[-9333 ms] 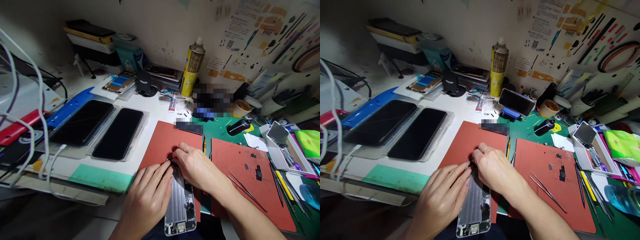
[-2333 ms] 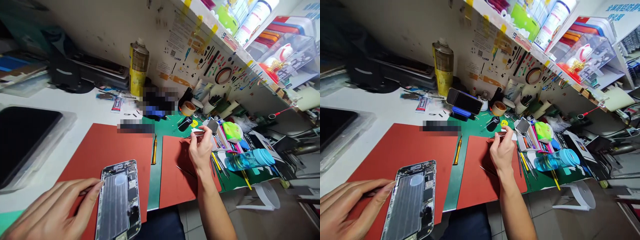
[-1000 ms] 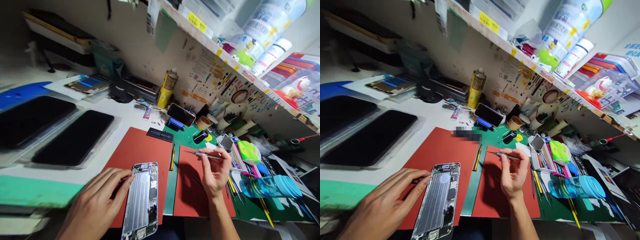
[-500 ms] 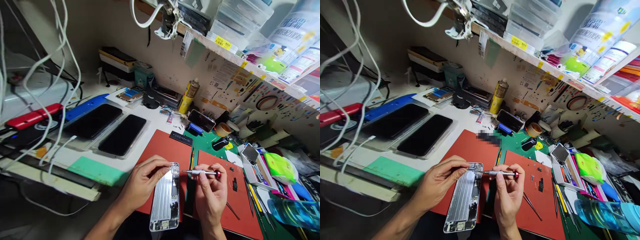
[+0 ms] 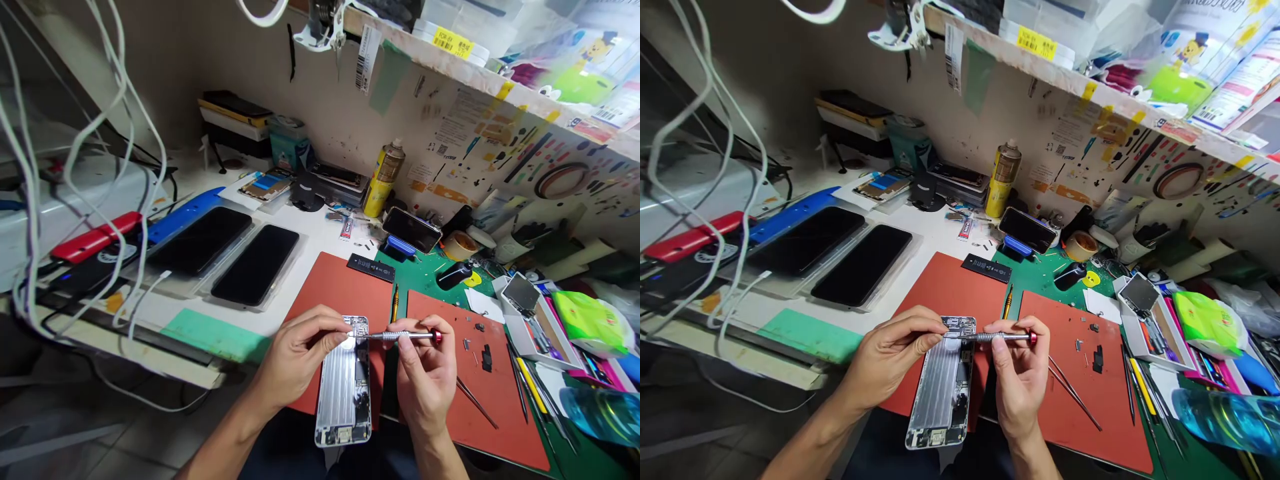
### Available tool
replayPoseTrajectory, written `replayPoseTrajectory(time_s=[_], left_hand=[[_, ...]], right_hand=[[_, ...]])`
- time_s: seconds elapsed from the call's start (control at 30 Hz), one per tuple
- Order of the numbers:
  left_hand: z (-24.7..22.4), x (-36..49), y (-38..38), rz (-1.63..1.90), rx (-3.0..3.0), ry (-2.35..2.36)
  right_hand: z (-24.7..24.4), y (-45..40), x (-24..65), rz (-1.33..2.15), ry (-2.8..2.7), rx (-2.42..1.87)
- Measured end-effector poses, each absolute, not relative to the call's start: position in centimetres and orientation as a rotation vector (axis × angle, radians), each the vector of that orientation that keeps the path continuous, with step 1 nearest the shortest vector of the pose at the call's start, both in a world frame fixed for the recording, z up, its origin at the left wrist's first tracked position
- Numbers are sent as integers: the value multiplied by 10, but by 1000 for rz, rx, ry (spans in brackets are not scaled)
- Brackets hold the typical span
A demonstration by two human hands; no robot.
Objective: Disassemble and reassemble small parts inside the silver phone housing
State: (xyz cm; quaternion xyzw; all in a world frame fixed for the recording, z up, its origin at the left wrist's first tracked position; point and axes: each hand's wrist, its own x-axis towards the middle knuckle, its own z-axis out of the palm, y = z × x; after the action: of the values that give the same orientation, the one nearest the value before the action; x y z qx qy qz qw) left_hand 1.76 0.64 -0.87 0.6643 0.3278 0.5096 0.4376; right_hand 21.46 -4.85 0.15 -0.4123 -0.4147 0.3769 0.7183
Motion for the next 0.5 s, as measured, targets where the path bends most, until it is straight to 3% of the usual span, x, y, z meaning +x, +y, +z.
replayPoseTrajectory(time_s=[0.5], left_hand=[[-4, 17, 5, 1262, 1678, 832]], right_hand=[[3, -47, 212, 851, -920, -871]])
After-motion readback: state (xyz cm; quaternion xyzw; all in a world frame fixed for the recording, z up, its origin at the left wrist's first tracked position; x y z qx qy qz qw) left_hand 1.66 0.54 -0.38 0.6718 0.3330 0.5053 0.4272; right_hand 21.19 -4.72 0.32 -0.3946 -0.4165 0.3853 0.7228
